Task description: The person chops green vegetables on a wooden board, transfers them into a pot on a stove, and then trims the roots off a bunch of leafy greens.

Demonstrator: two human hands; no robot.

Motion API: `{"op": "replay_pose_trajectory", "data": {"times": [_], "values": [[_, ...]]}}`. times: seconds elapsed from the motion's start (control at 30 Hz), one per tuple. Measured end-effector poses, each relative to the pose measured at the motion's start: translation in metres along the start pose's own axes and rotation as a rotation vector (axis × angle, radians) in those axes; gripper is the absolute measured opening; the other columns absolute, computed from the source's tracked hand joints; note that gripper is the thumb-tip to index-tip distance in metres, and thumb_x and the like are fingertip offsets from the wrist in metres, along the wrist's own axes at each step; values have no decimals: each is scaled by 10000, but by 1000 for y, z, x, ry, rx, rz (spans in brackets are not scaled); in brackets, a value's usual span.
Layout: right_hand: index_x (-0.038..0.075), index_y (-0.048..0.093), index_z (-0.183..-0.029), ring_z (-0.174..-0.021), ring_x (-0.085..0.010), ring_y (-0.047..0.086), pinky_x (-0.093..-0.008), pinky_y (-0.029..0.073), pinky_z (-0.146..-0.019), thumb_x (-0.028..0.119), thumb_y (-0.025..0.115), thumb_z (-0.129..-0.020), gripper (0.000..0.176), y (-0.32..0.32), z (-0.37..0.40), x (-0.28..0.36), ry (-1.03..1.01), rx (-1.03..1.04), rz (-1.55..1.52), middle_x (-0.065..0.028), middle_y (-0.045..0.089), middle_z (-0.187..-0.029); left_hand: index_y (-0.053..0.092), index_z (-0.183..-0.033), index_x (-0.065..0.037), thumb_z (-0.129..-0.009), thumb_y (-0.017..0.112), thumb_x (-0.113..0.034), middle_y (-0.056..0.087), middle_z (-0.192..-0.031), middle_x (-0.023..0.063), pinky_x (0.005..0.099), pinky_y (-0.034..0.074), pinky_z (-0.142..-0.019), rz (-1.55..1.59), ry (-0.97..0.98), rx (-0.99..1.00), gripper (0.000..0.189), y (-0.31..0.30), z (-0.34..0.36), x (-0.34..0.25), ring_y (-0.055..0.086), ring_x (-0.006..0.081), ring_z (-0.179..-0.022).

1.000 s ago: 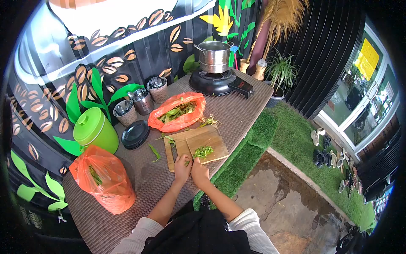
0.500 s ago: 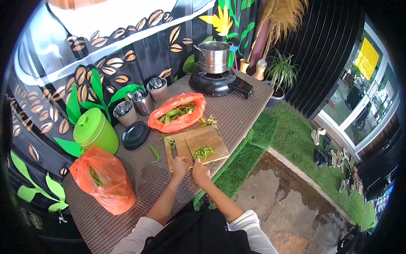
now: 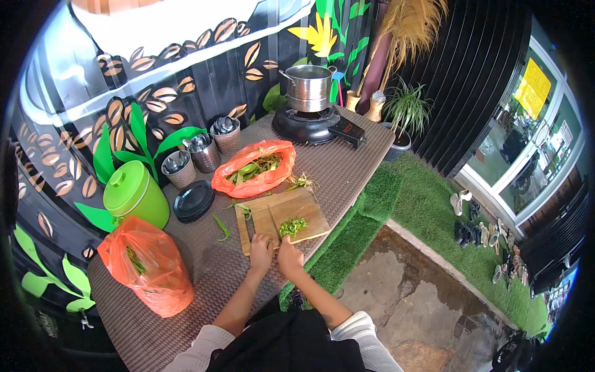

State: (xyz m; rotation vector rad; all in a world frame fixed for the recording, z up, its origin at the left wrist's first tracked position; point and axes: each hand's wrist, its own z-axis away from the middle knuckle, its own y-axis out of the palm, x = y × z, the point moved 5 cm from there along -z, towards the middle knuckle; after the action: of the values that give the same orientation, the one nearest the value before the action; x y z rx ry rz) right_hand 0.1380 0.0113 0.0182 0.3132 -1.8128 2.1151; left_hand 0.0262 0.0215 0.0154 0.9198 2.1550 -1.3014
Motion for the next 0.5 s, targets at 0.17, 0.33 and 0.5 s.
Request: {"op": "replay_pose_trajectory", "data": {"times": [0.17, 0.33, 0.5], "values": [[-25, 396, -1101, -854, -402, 652, -481, 521, -745, 136, 438, -891, 268, -10, -14, -15, -2, 38, -62, -265, 649, -894, 667, -844, -8, -745, 672, -46, 621, -844, 144, 406, 434, -787, 104, -81, 19, 107, 0, 0, 8, 527, 316, -885], [-59, 395, -1091, -870, -457, 616, -528, 488, -764, 192, 450, -901, 320, -7, -8, -19, -11, 61, -136, -315, 616, -881, 700, -807, -45, -732, 688, -98, 637, -845, 90, 382, 418, -795, 33, -67, 25, 92, 2, -10, 4, 531, 279, -891], [-50, 390, -1097, -876, -464, 614, -531, 489, -775, 184, 466, -895, 318, -8, 3, -13, 19, 63, -142, -317, 614, -912, 705, -814, -60, -745, 683, -116, 635, -844, 81, 377, 404, -790, 24, 24, 17, 93, 13, -16, 3, 535, 268, -894]]}}
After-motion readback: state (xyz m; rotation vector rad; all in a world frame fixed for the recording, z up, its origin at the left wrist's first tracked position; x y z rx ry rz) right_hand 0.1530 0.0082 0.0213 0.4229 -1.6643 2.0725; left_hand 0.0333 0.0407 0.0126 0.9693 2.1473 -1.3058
